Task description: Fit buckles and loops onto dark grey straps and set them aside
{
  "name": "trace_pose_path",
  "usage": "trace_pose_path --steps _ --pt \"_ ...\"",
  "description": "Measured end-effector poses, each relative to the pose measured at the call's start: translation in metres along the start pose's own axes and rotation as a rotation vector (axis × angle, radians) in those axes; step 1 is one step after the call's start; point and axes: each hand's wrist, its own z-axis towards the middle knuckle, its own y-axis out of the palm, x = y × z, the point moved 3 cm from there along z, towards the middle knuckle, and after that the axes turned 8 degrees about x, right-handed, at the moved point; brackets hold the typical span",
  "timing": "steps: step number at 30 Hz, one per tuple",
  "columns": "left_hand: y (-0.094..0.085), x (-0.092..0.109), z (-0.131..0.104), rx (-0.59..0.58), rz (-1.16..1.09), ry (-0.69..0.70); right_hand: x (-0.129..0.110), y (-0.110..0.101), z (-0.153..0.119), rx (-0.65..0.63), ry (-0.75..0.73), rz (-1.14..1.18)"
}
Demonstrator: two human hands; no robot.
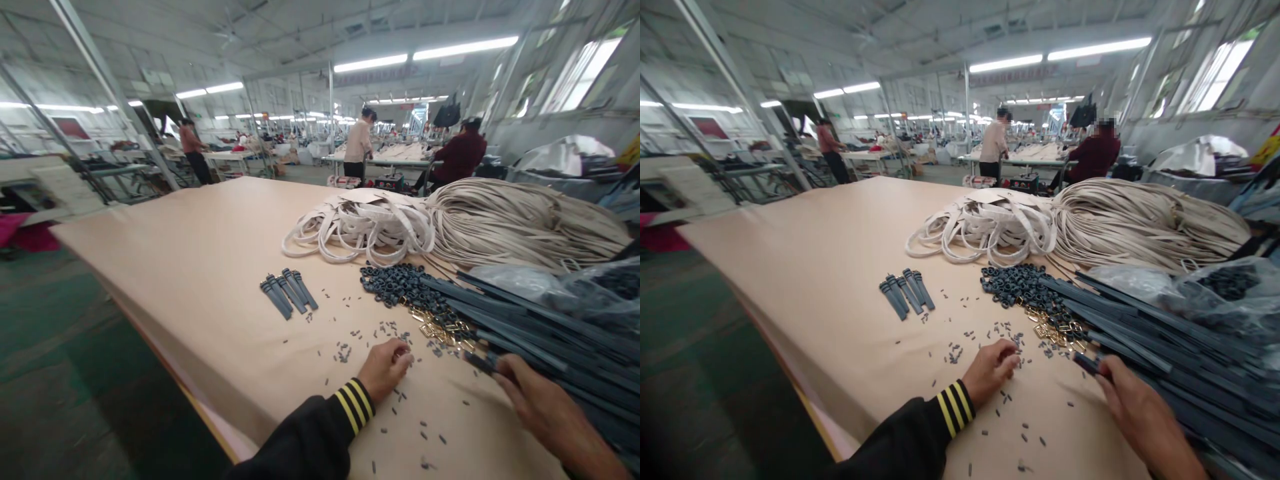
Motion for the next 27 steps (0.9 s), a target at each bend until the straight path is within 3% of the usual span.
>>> trace_pose_path --steps 1,3,5,7,11,19,27 --pt "0.001 -0.002 0.000 -0.024 -0.096 -0.070 -0.022 0.010 0.006 -0.147 -0.013 0.131" --pt "0.000 -0.006 0.001 -0.058 -0.262 -0.209 -0.065 0.028 0.017 -0.293 -0.062 0.331" --pt "-0.004 -0.008 0.001 -0.042 -0.347 -0.309 -0.093 0.043 0.027 -0.297 -0.030 0.501" --pt "-0.009 -0.009 0.001 0.000 -0.377 -0.358 -0.104 0.057 0.030 -0.357 0.061 0.695" --pt "-0.013 -0.006 0.003 -0.040 -0.347 -0.390 -0.096 0.072 0.025 -0.474 0.232 0.938" --pt "-0.015 -0.010 0.006 0.005 -0.299 -0.407 -0.087 0.072 0.018 -0.667 0.405 1.116" --pt "-0.009 -0.006 0.005 -0.009 -0.244 -0.372 -0.098 0.071 0.018 -0.553 0.282 1.187"
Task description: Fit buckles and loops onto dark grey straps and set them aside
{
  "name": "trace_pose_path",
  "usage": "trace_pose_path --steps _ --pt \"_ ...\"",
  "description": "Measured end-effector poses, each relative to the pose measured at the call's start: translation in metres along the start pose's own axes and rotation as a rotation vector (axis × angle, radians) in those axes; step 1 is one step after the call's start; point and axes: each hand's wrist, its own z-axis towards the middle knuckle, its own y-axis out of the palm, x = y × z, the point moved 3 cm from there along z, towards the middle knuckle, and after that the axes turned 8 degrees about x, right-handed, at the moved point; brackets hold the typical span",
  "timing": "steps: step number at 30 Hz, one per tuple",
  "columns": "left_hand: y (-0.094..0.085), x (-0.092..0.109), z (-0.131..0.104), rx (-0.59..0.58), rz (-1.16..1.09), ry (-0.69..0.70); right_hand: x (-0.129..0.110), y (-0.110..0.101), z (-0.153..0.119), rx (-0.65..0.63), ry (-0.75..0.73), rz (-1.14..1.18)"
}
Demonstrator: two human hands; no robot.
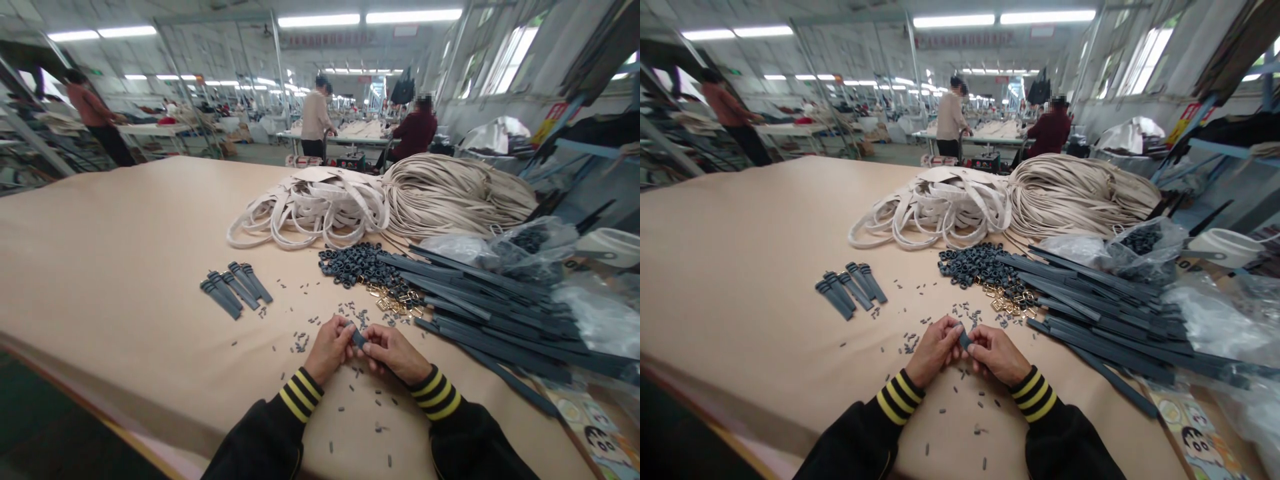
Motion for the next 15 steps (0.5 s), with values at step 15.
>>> trace_pose_path --steps 15 --pt "-0.001 0.006 -0.010 0.081 0.306 0.347 0.000 0.002 0.003 0.101 0.015 -0.012"
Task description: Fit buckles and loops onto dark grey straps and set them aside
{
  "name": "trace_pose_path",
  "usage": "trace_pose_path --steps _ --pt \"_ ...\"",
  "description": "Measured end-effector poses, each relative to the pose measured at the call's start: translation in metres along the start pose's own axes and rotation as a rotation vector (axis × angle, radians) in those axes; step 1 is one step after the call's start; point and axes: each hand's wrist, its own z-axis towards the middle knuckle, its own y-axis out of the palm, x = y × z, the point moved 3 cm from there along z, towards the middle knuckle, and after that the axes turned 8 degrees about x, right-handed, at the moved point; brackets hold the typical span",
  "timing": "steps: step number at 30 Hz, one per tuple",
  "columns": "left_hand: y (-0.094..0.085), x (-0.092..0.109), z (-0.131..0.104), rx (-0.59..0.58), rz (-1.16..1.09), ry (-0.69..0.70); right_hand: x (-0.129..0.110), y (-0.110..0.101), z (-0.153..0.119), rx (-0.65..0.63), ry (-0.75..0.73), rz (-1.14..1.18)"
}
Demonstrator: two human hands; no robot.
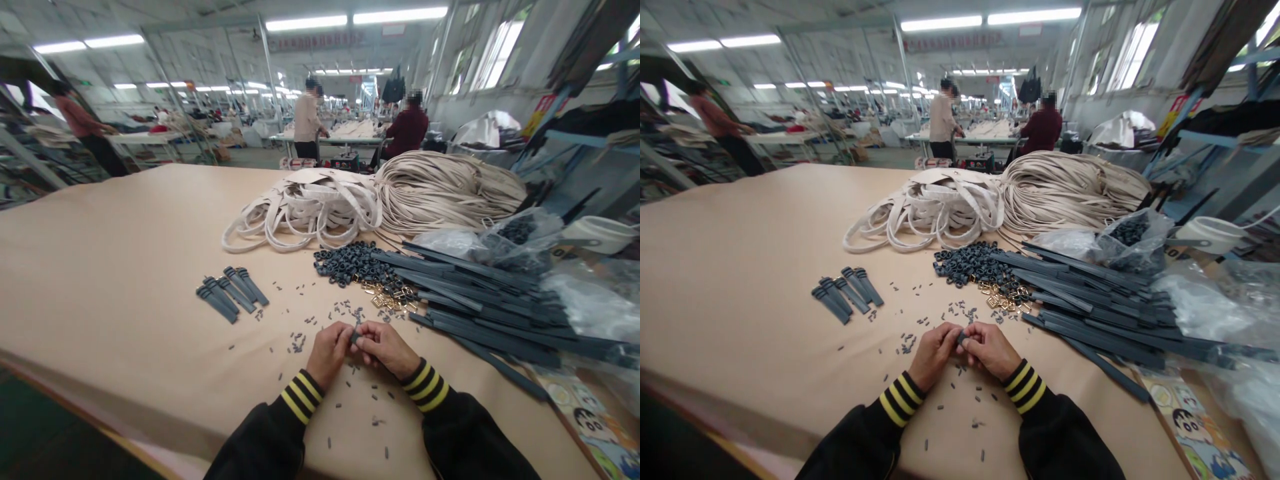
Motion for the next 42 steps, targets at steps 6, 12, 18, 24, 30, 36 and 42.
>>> trace_pose_path --steps 6,12,18,24,30,36,42 --pt "-0.014 -0.013 0.008 0.308 -0.211 -0.167 0.000 -0.007 0.001 0.032 -0.004 0.094" --pt "-0.007 -0.012 0.007 0.047 -0.353 -0.351 0.004 -0.009 0.003 -0.024 0.030 0.027" --pt "-0.003 -0.015 0.006 0.029 -0.341 -0.409 0.004 -0.011 0.001 -0.076 0.081 0.033" --pt "-0.002 -0.016 0.007 0.038 -0.319 -0.428 0.004 -0.013 0.001 -0.090 0.120 0.019" --pt "-0.005 -0.015 0.006 0.048 -0.264 -0.424 0.006 -0.014 0.002 -0.108 0.089 -0.033" --pt "-0.004 -0.013 0.008 0.041 -0.314 -0.408 0.002 -0.013 0.001 -0.123 -0.001 -0.175" --pt "-0.005 -0.011 0.009 0.056 -0.305 -0.404 -0.007 -0.008 -0.003 0.189 -0.379 -0.688"
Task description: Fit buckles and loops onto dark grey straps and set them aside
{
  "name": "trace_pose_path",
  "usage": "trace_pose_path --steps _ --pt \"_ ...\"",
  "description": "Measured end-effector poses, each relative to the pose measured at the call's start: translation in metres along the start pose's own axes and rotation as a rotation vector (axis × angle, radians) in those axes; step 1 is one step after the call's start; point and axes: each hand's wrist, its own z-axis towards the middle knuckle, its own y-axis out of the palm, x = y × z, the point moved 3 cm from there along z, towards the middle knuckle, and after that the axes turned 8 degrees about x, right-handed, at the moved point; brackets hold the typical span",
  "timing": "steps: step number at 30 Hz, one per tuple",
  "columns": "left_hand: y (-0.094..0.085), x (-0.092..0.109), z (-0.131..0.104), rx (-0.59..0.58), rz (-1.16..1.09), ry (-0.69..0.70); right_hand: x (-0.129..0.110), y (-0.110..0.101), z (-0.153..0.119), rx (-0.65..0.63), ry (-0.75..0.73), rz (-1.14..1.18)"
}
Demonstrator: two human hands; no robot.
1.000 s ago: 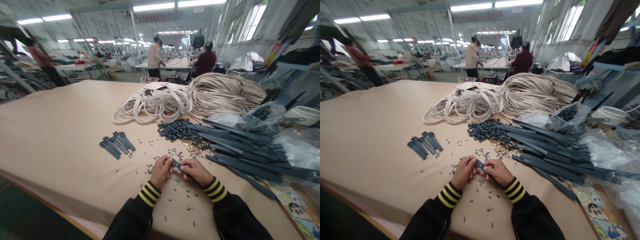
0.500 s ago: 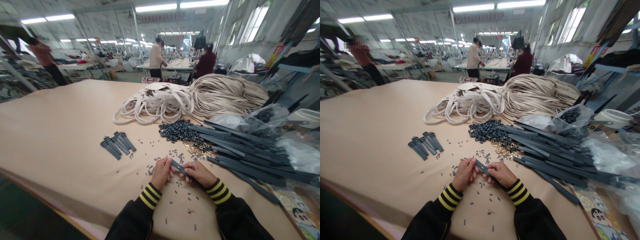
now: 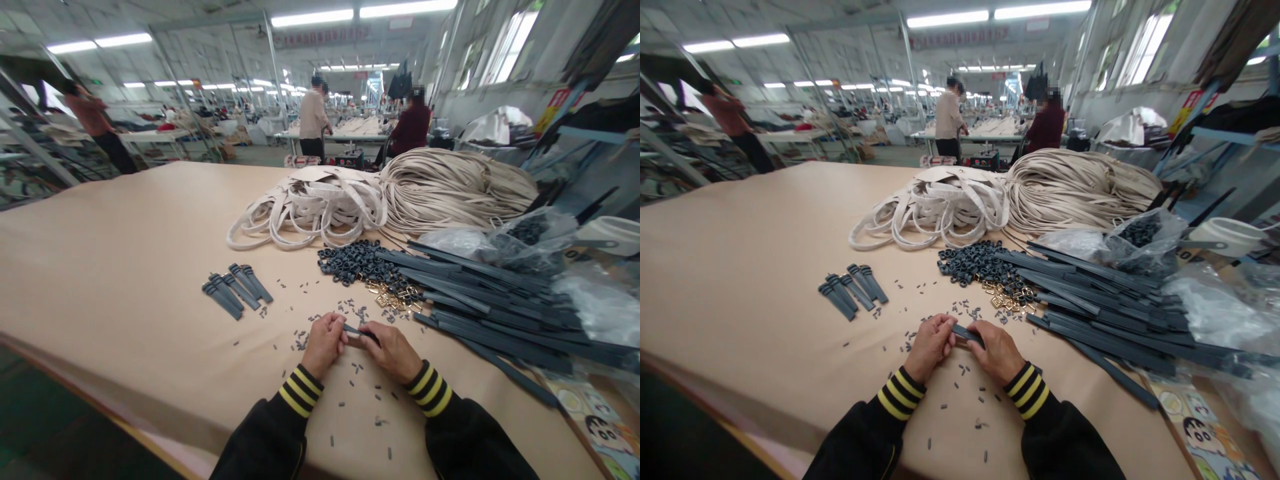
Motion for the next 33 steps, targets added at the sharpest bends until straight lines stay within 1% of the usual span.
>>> trace_pose_path --steps 2,6,9,13,17,21,24,27,30,33 --pt "0.000 0.001 -0.001 -0.008 0.006 -0.005 0.000 0.003 -0.001 -0.047 0.029 0.023" --pt "0.000 0.000 -0.003 -0.034 0.078 -0.002 0.004 0.007 -0.003 -0.240 0.202 0.359" --pt "0.000 -0.002 -0.002 -0.037 0.108 -0.001 0.005 0.008 -0.004 -0.314 0.291 0.487" --pt "0.001 -0.005 0.000 -0.034 0.110 -0.007 0.005 0.007 -0.004 -0.350 0.317 0.465" --pt "0.001 -0.005 0.000 -0.046 0.130 0.010 0.003 0.005 -0.005 -0.373 0.289 0.436" --pt "0.001 -0.003 -0.001 -0.060 0.120 0.004 0.001 0.001 -0.004 -0.364 0.231 0.407" --pt "0.002 -0.002 -0.002 -0.064 0.103 0.011 0.000 -0.001 -0.005 -0.380 0.226 0.407" --pt "0.002 -0.002 -0.002 -0.064 0.102 0.027 -0.001 -0.003 -0.006 -0.461 0.266 0.481" --pt "0.002 -0.002 -0.002 -0.068 0.105 0.039 -0.002 -0.006 -0.008 -0.555 0.339 0.595" --pt "0.002 -0.002 -0.002 -0.032 0.090 0.044 0.000 -0.009 -0.012 -0.599 0.417 0.676"
